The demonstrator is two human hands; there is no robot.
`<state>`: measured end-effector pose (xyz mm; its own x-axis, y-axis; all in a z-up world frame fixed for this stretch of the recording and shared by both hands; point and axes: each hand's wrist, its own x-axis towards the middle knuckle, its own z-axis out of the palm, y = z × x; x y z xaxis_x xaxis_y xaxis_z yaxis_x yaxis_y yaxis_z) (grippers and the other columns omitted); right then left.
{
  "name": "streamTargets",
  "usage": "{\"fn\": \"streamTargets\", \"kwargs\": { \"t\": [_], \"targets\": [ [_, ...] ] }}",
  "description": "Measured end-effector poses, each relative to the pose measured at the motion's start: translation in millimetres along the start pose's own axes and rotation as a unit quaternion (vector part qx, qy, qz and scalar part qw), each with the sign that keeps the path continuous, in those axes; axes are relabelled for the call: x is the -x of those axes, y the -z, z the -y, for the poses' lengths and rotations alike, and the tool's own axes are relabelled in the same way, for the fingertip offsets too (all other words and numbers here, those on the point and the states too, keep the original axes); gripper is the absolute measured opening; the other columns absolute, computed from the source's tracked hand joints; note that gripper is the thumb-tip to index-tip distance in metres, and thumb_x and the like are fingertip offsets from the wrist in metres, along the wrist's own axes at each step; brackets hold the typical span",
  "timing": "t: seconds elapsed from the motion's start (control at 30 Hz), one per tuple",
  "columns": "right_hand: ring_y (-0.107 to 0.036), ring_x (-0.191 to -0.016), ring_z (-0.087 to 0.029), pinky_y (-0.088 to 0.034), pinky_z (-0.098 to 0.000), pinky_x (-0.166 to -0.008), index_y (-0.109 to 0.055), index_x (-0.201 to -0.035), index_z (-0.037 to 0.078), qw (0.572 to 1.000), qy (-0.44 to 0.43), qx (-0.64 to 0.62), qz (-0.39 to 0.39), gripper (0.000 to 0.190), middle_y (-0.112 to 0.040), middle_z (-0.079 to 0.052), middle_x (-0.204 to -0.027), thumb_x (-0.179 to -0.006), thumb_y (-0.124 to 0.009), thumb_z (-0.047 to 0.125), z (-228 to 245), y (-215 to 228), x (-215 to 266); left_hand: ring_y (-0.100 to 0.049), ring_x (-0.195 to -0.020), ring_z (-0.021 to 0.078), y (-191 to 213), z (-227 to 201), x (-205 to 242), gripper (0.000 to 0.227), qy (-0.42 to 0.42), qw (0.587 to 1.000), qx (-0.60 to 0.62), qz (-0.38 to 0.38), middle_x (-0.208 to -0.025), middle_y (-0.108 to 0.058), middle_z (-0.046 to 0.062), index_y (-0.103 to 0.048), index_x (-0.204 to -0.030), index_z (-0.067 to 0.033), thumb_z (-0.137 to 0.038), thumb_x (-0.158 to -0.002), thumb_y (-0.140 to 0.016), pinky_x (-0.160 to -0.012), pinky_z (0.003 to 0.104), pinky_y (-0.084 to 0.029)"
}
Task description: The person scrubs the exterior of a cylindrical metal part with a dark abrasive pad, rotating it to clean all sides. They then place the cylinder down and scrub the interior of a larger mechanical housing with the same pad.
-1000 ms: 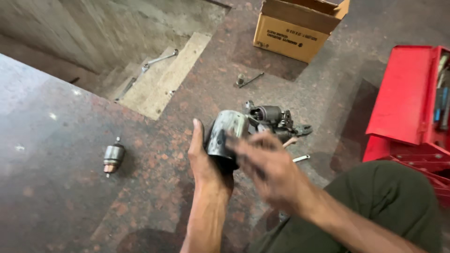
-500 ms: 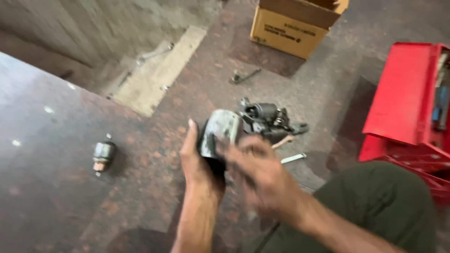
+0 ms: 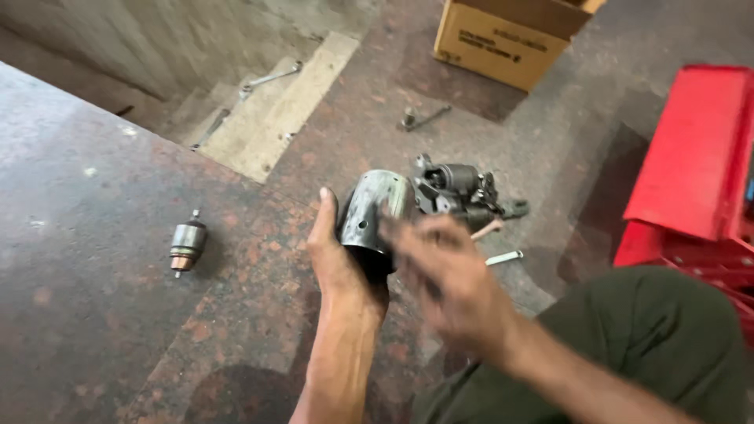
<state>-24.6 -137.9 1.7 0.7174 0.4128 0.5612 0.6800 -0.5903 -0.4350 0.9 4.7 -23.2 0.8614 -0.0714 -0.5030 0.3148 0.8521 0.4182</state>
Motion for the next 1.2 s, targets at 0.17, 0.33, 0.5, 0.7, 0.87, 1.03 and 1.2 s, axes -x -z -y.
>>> {"fn": "streamTargets", "kwargs": {
  "t": [0.17, 0.33, 0.5, 0.7, 0.87, 1.03, 1.2],
  "targets": [
    [-0.06, -0.091, -0.027, -0.05, -0.0372, -0.079, -0.069, -0.129, 0.002, 0.99, -0.14, -0.002, -0.02, 0.026, -0.067, -0.015, -0.098, -0.104, -0.064, 0.003, -16, -1, -18, -0.067, -0.075, 0.0225, 4, 12, 1, 0.047, -0.013, 1.0, -0.002, -0.028, -0.092, -0.073, 0.006, -0.07, -0.109, -0.0107, -0.052, -0.097, -0.051, -0.059, 0.04, -0.051],
    [-0.06, -0.099, -0.028, -0.05, -0.0382, -0.087, -0.067, -0.117, 0.003, 1.0, -0.001, 0.012, -0.013, 0.023, -0.067, -0.014, -0.102, -0.094, -0.068, -0.002, 1, -2, -11, -0.066, -0.074, 0.0233, 5, 1, -2, 0.05, -0.019, 1.0, 0.018, -0.002, -0.09, -0.071, 0.008, -0.07, -0.112, -0.0086, -0.053, -0.098, -0.051, -0.063, 0.04, -0.052],
    [-0.057, -0.09, -0.024, -0.048, -0.0374, -0.082, -0.071, -0.122, 0.003, 1.0, -0.024, -0.01, 0.002, 0.035, -0.063, -0.01, -0.086, -0.088, -0.065, -0.007, 2, -6, -10, -0.07, -0.083, 0.0194, 1, -6, -1, 0.049, -0.016, 1.0, 0.011, -0.017, -0.098, -0.074, 0.003, -0.069, -0.114, -0.0114, -0.052, -0.096, -0.049, -0.07, 0.04, -0.056],
    [-0.059, -0.093, -0.024, -0.05, -0.036, -0.08, -0.067, -0.129, 0.002, 0.997, -0.054, -0.047, 0.018, 0.03, -0.066, -0.015, -0.103, -0.099, -0.066, 0.001, -1, -2, -11, -0.07, -0.083, 0.0196, 6, 8, -3, 0.053, -0.034, 0.999, -0.007, -0.022, -0.097, -0.074, 0.005, -0.071, -0.114, -0.0102, -0.055, -0.096, -0.05, -0.07, 0.038, -0.056],
    [-0.058, -0.091, -0.024, -0.051, -0.0341, -0.079, -0.07, -0.132, 0.007, 0.995, -0.093, -0.002, 0.033, 0.031, -0.064, -0.013, -0.096, -0.101, -0.065, 0.001, -14, -7, -18, -0.068, -0.073, 0.0209, 8, 5, -2, 0.05, -0.019, 0.997, -0.037, -0.072, -0.09, -0.072, 0.005, -0.071, -0.11, -0.0115, -0.055, -0.095, -0.052, -0.06, 0.039, -0.053],
    [-0.059, -0.099, -0.025, -0.049, -0.0387, -0.096, -0.066, -0.135, 0.005, 1.0, 0.003, -0.015, 0.009, 0.044, -0.067, -0.01, -0.098, -0.092, -0.064, -0.002, -4, -12, -4, -0.07, -0.077, 0.0192, 7, -2, -12, 0.05, -0.031, 0.999, 0.002, -0.035, -0.095, -0.074, 0.004, -0.072, -0.111, -0.0107, -0.053, -0.098, -0.049, -0.063, 0.037, -0.056],
    [-0.06, -0.093, -0.024, -0.05, -0.0387, -0.087, -0.068, -0.131, 0.005, 0.995, -0.096, -0.036, 0.019, 0.032, -0.069, -0.014, -0.107, -0.099, -0.066, 0.003, -15, -13, -14, -0.07, -0.075, 0.021, 11, 7, -12, 0.053, -0.028, 0.998, -0.015, -0.054, -0.094, -0.075, 0.006, -0.073, -0.112, -0.0098, -0.054, -0.096, -0.047, -0.058, 0.039, -0.056]
  ]
}}
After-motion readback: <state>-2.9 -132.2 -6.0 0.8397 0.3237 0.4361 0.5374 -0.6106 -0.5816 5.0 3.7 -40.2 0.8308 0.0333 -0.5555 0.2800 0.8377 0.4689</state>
